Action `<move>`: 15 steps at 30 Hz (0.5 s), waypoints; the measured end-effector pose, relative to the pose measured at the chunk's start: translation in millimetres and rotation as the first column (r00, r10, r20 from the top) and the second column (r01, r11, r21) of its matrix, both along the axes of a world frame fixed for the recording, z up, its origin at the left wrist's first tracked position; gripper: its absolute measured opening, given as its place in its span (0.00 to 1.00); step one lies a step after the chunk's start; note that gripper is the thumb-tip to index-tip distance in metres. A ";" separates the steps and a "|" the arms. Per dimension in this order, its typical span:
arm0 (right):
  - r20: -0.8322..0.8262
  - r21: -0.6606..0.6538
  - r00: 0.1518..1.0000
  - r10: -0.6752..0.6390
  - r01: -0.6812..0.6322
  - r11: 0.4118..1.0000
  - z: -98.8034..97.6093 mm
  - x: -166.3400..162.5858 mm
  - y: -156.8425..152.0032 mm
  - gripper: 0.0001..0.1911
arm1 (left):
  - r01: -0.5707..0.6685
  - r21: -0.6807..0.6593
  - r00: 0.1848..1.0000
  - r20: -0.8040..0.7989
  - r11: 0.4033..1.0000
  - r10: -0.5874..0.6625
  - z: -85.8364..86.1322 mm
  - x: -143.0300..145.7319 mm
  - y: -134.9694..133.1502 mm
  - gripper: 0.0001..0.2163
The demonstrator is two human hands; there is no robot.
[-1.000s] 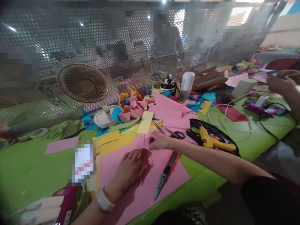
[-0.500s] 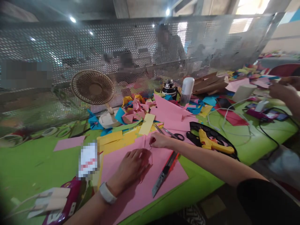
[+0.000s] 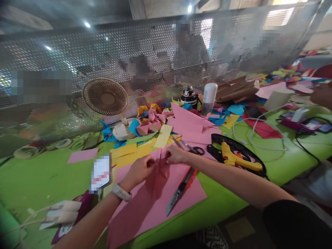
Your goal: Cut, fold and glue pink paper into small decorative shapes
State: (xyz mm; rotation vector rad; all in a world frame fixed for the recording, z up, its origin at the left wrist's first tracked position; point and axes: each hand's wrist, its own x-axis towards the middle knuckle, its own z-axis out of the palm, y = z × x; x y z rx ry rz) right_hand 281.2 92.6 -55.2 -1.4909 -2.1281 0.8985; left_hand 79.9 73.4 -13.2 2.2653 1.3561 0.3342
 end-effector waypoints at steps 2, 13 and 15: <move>0.011 -0.003 1.000 -0.004 0.004 1.000 1.1 0.6 -0.8 0.09 | -0.016 -0.312 0.999 0.043 0.950 0.031 -0.6 4.9 12.5 0.21; 0.036 0.020 0.999 -0.028 0.027 0.999 7.9 1.8 -5.6 0.09 | -0.020 -0.624 0.994 0.072 0.781 0.083 -2.7 19.1 29.7 0.18; 0.042 0.019 0.999 -0.034 0.033 0.999 8.5 1.5 -5.8 0.09 | -0.028 -0.629 0.994 0.063 0.777 0.087 -3.3 16.1 29.9 0.18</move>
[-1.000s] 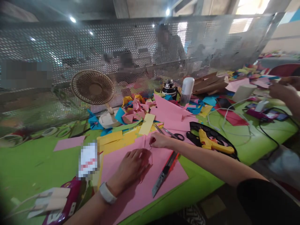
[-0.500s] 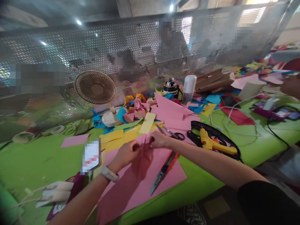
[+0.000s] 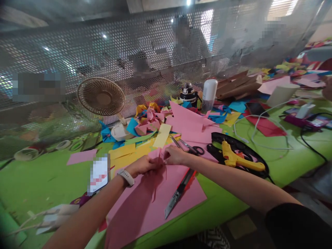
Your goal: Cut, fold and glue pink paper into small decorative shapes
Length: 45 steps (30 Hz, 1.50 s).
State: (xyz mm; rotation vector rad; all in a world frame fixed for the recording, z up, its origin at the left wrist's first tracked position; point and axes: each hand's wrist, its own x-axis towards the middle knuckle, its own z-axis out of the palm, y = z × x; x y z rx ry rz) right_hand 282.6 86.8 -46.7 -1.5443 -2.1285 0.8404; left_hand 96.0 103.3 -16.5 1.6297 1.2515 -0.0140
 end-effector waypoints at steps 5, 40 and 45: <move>0.007 -0.010 1.000 -0.010 0.010 1.000 0.4 -0.6 -0.4 0.10 | -0.008 0.000 1.000 -0.015 1.000 0.008 1.4 -10.8 -0.3 0.20; -0.006 0.182 1.000 0.007 -0.006 0.983 -1.8 -3.8 -16.9 0.09 | 0.162 0.702 0.977 -0.212 0.693 -0.013 9.5 -20.5 -56.0 0.02; -0.082 0.244 0.992 0.092 -0.070 0.967 19.5 2.0 -17.5 0.08 | -0.243 0.528 0.958 0.262 0.814 0.116 11.0 -24.0 -50.3 0.12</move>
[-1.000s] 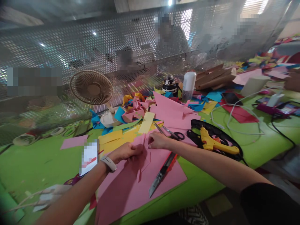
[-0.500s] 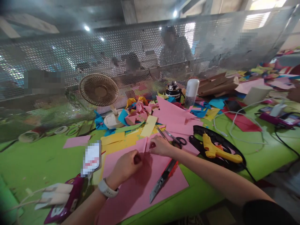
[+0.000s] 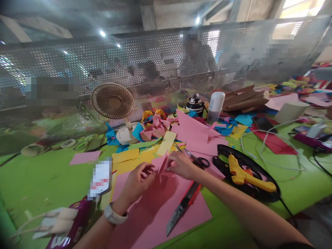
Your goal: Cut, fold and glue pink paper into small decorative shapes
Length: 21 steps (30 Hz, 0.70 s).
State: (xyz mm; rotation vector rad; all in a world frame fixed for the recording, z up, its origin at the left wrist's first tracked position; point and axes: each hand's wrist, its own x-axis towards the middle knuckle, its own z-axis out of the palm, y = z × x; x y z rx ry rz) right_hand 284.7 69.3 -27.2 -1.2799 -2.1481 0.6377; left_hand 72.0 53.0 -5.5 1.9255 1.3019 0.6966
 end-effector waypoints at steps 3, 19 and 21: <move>-0.032 0.083 0.998 0.047 -0.044 0.996 12.0 -0.3 -2.9 0.08 | 0.066 -0.295 0.959 0.284 0.953 0.021 -2.2 0.7 2.6 0.22; -0.603 -0.432 0.783 -0.152 -0.161 0.887 -18.3 -38.4 -20.0 0.17 | 0.019 -0.544 0.530 0.717 0.839 0.453 -28.7 12.7 -5.7 0.17; -0.648 -0.463 0.740 -0.181 -0.193 0.865 -15.7 -39.1 -20.0 0.18 | 0.031 -0.543 0.533 0.719 0.839 0.446 -26.7 11.8 -6.2 0.17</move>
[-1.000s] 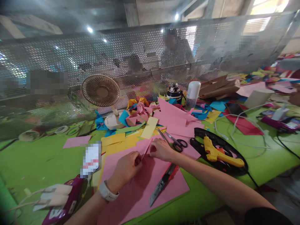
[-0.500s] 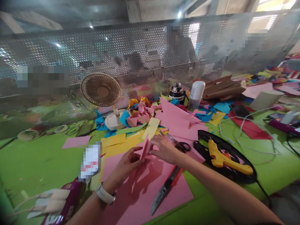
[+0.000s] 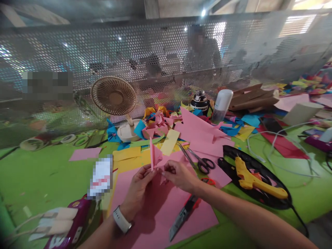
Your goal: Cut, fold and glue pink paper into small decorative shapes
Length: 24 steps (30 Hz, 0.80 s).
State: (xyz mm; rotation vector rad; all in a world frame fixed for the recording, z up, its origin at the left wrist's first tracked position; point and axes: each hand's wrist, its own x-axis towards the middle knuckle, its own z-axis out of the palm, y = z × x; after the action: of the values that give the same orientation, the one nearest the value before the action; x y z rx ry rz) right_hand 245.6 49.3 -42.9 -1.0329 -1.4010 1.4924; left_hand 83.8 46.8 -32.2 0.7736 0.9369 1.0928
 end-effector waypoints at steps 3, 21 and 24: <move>0.009 -0.022 1.000 0.005 -0.005 1.000 6.6 4.2 -0.6 0.19 | 0.000 -0.006 0.998 -0.063 1.000 0.000 4.4 -3.5 1.0 0.16; 0.222 0.035 0.975 0.003 -0.012 0.999 -13.9 19.0 8.7 0.12 | 0.239 -0.006 0.922 -0.313 0.971 -0.228 -0.1 -10.1 8.8 0.18; 0.200 0.015 0.979 0.032 -0.036 0.999 -11.2 20.3 7.5 0.12 | 0.258 0.000 0.914 -0.323 0.966 -0.244 -0.8 -10.5 9.3 0.18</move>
State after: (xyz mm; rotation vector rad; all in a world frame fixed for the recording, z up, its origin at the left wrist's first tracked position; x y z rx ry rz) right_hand 265.8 56.8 -54.1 -1.1791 -1.5760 1.4285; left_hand 73.3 56.1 -33.0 1.0994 1.0540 0.7748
